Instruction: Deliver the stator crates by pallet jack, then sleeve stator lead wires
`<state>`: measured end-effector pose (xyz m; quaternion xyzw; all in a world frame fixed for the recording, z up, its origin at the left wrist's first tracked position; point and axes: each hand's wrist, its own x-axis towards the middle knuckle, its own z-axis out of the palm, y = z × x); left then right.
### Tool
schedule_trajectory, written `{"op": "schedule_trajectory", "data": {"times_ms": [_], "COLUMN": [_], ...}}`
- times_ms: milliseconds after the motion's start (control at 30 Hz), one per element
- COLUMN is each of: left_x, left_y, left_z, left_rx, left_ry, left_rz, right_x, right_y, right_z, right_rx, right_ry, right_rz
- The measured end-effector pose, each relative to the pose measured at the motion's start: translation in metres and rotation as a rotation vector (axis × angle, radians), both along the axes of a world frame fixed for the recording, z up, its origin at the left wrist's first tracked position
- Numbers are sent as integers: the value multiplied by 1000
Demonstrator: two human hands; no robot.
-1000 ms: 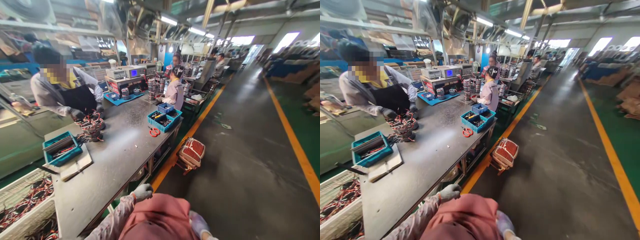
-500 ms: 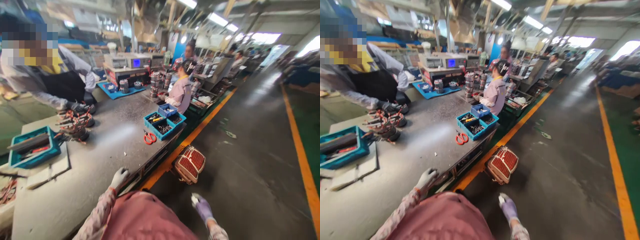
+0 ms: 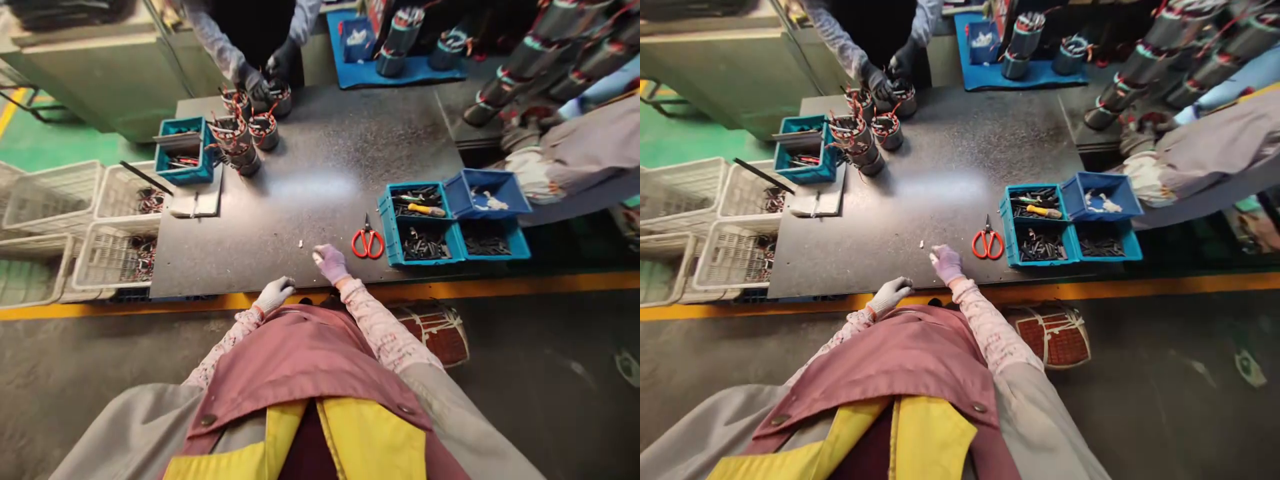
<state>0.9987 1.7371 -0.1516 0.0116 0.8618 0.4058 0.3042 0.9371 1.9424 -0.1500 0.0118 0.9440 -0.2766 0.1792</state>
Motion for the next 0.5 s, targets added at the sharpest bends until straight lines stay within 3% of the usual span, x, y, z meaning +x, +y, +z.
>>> {"op": "schedule_trajectory", "data": {"times_ms": [167, 233, 267, 400, 500], "left_x": [16, 16, 14, -8, -29], "left_y": [2, 6, 8, 13, 6], "left_z": [8, 4, 2, 5, 7], "left_rx": [-29, 27, 47, 107, 135], "left_ry": [40, 5, -15, -78, -92], "left_rz": [219, 454, 505, 509, 507], "right_x": [-63, -74, -78, -74, -60], "right_y": [-36, -42, -43, -35, -8], "right_z": [2, -1, -4, -2, 18], "right_rx": [46, 51, 50, 37, 14], "right_ry": [-66, -91, -100, -108, -19], "right_rz": [288, 337, 349, 344, 298]}}
